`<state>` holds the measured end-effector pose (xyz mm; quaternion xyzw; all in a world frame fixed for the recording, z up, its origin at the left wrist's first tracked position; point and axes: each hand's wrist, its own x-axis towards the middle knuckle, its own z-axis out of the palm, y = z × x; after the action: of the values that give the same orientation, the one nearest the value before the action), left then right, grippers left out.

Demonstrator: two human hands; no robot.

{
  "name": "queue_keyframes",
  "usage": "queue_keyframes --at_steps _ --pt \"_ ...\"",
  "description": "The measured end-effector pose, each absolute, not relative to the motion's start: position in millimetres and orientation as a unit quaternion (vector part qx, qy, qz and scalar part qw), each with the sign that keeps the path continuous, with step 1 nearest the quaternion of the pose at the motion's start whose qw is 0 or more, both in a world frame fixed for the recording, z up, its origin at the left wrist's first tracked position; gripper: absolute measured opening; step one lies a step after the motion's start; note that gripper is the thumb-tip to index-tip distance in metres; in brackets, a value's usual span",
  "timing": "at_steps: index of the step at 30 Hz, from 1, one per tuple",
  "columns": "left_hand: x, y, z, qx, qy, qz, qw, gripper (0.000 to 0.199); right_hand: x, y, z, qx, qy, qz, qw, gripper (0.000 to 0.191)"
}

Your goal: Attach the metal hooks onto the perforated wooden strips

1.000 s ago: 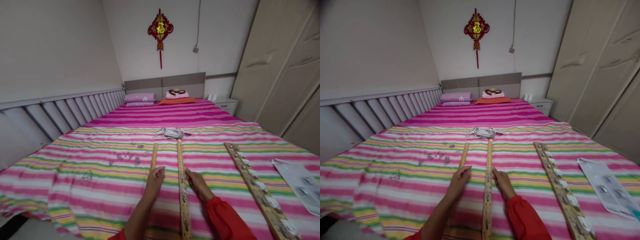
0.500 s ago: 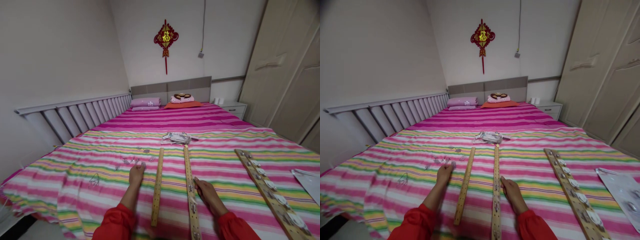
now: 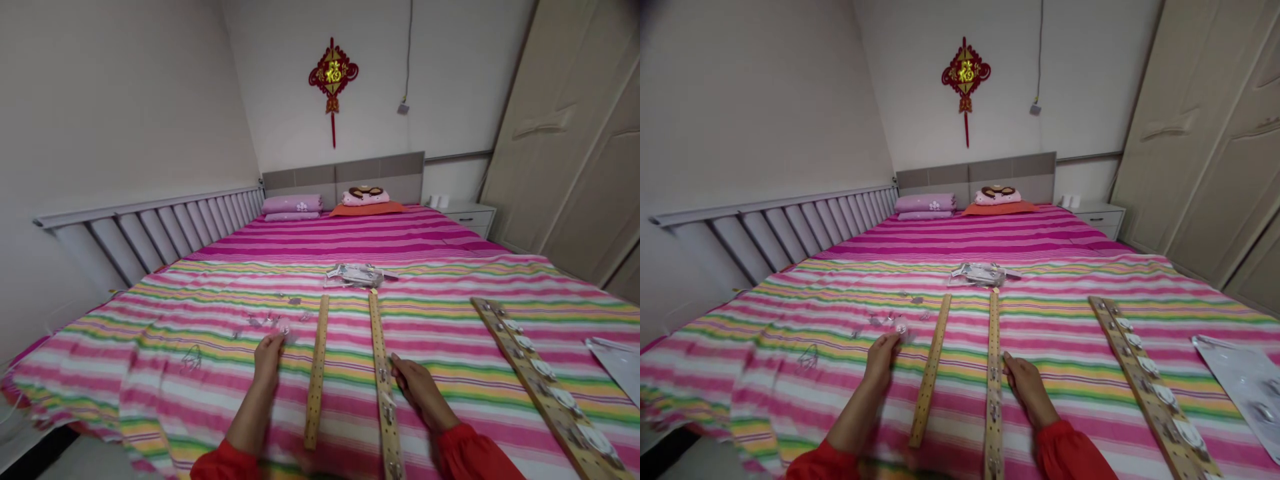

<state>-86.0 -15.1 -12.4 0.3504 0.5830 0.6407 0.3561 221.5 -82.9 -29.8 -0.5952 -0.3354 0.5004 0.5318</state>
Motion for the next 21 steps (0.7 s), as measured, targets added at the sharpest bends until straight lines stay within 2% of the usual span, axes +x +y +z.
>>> queue_keyframes --at_steps 4,7,16,21 --pt "-83 -30 -4 0.269 0.508 0.662 0.481 0.003 221 -84 -32 -0.590 -0.334 0.499 0.540 0.049" --pt "-80 -37 5 0.195 0.426 0.670 0.576 0.007 220 -85 -32 -0.585 -0.336 0.499 0.544 0.049" --pt "-90 -49 6 0.086 0.341 0.644 0.679 0.016 221 -88 -24 -0.581 -0.352 0.495 0.542 0.049" --pt "-90 -58 5 0.074 0.287 0.638 0.711 0.017 211 -85 -4 -0.556 -0.450 0.423 0.557 0.043"
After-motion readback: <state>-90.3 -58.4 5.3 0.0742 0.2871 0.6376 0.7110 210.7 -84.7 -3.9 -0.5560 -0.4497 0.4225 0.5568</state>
